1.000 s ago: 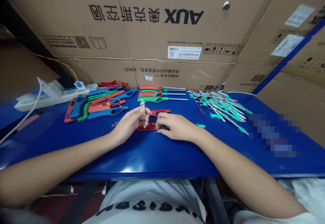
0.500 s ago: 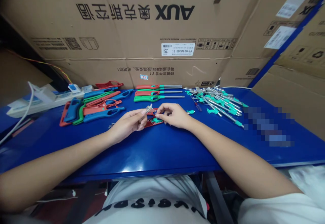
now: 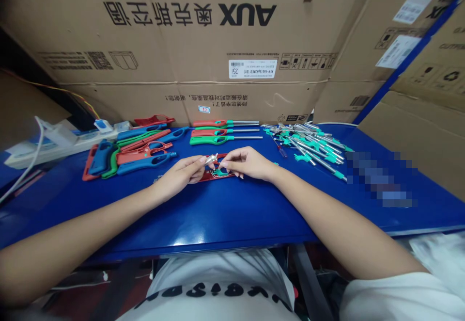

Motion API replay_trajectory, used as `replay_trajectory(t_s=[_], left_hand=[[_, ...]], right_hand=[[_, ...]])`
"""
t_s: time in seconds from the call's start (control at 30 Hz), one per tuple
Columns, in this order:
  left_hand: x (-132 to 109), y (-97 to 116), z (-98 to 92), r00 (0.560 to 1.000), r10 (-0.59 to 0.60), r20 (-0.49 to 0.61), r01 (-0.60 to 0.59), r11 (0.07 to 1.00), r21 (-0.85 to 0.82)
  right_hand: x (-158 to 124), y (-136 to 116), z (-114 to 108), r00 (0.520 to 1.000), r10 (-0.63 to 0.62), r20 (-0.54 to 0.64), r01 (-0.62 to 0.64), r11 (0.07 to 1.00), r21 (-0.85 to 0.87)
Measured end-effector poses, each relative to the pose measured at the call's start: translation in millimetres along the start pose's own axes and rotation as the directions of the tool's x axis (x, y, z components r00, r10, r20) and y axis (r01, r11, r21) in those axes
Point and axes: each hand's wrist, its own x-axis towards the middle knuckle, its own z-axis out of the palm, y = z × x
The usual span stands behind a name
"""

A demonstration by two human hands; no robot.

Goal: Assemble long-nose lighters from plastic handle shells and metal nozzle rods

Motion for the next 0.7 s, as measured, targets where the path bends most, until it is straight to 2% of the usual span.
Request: replay_trajectory(t_s=[0.47,0.7], left_hand=[[0.8,-5.8,0.5,0.999,-0.031,0.008,0.031,0.998,0.051],[-0.2,1.6,1.9,0.999,-0.037,0.039,0.038,0.999,-0.030]], right_hand=[[-1.1,-4.6,2.3,1.000,0.019,-0.015,-0.019,1.000,-0.007],[-1.0,-3.7,1.4,1.000,0.015,-0.022,-0.015,1.000,0.000]])
